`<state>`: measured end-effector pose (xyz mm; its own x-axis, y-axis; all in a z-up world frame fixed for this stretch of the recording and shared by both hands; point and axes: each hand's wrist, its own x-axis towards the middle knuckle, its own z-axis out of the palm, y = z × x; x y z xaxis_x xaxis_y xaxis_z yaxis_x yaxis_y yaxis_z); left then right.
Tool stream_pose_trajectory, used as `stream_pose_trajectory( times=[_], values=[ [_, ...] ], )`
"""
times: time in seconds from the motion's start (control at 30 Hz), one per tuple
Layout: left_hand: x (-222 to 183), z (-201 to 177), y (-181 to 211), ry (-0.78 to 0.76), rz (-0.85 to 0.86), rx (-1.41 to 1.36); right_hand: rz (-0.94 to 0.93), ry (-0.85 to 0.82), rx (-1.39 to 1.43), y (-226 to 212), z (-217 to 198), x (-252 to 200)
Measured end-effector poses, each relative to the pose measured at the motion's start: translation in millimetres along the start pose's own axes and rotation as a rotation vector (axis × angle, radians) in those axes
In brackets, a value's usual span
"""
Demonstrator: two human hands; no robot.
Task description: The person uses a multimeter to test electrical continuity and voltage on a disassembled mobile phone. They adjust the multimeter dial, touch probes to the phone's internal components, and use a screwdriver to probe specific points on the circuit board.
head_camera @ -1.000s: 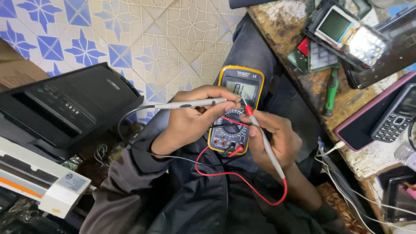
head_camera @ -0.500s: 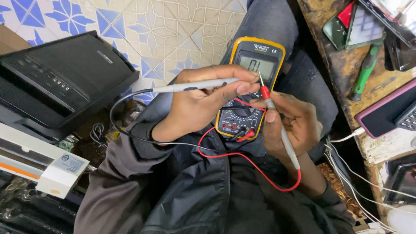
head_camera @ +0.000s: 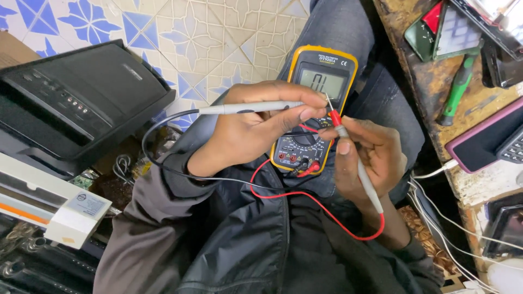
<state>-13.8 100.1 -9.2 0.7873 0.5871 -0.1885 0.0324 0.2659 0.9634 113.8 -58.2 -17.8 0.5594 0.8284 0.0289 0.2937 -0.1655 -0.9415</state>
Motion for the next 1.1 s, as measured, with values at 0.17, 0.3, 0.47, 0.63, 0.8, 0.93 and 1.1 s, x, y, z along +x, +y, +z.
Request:
stream_pose_trajectory(
  times=[0.17,0.3,0.47,0.63,0.8,0.93,1.1],
  values=[
    [0,-8,5,0.072,-0.043,0.188,0.071,0.053,-0.065,19,-4,-30],
    [7,-14,-11,0.145,0.003,0.514,0.266,-0.105,-0.225,28,-5,-58],
    [19,-13,-22,0.109,-0.173,0.29,0.536,-0.132,0.189,40,2,-67],
    [29,-8,-34,0.023,-0.128,0.17,0.686,-0.101,0.528,57,-1,-62],
    [30,-6,-30,0.134,-0.236,0.252,0.661,-0.132,0.491,57,3,-58],
    [27,-9,-33,0.154,-0.167,0.285,0.632,-0.135,0.448,56,4,-51],
    [22,-8,-30,0.201,-0.166,0.272,0.722,-0.124,0.381,47,-8,-50]
  ],
)
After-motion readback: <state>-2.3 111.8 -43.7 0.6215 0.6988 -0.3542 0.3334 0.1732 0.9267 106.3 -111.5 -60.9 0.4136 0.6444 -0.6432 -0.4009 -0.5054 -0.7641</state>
